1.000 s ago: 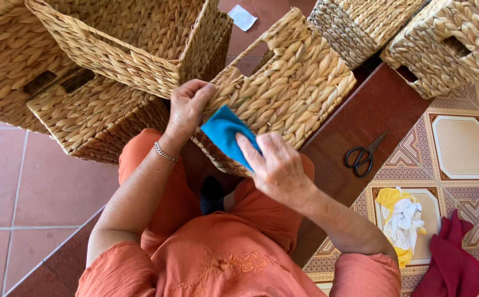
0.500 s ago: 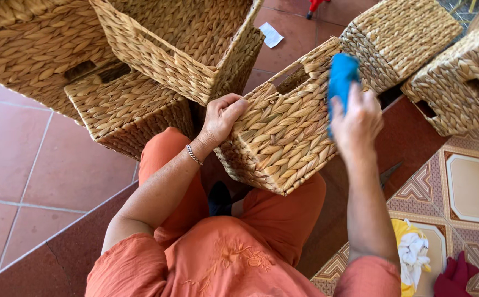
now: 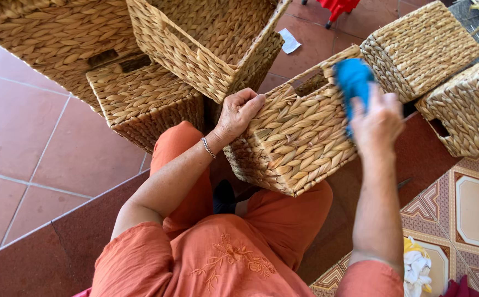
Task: The person sits on the floor and wipes woven water-hyacinth storage baskets one at a time with a blue cloth, turning each basket to clean its sides and handles. They occasionally use scissors to trim loose fibers from the weave before resuming wiping.
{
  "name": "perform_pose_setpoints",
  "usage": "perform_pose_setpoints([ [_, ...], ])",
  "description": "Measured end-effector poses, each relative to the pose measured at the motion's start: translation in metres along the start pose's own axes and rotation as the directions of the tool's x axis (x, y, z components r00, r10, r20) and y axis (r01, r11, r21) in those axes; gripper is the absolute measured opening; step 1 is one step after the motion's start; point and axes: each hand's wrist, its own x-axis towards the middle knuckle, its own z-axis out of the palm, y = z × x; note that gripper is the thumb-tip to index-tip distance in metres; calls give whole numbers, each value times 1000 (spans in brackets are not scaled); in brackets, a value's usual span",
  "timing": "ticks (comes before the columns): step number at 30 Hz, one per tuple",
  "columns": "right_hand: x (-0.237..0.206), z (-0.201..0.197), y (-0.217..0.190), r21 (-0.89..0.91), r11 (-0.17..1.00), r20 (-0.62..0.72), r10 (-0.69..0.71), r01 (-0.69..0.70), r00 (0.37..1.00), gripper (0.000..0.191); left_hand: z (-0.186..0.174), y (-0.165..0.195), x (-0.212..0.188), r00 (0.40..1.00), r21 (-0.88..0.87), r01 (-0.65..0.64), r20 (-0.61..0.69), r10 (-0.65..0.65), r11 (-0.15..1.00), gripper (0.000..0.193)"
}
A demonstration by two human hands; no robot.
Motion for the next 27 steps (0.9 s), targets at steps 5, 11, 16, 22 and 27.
perform_pose_setpoints([
  [5,15,9,21,-60,991,-82,114,-119,990,35,-4,-2,5,999,26,-4,40,2,1000,36],
  [11,-59,-50,-123,109,932,7,-348,345,937,47,-16,-19,23,989,4,146,14,-146,989,38],
  [16,-88,-71,-158,193,792,-91,-573,579,814,51,-16,-26,25,990,8,141,3,-141,990,38],
  [22,8,4,-33,-7,991,-10,-137,137,990,42,-17,-12,17,988,-55,85,133,-77,995,38],
  [27,32,22,37,-93,976,-19,194,-195,981,35,-17,-8,15,990,-72,58,134,-48,996,42],
])
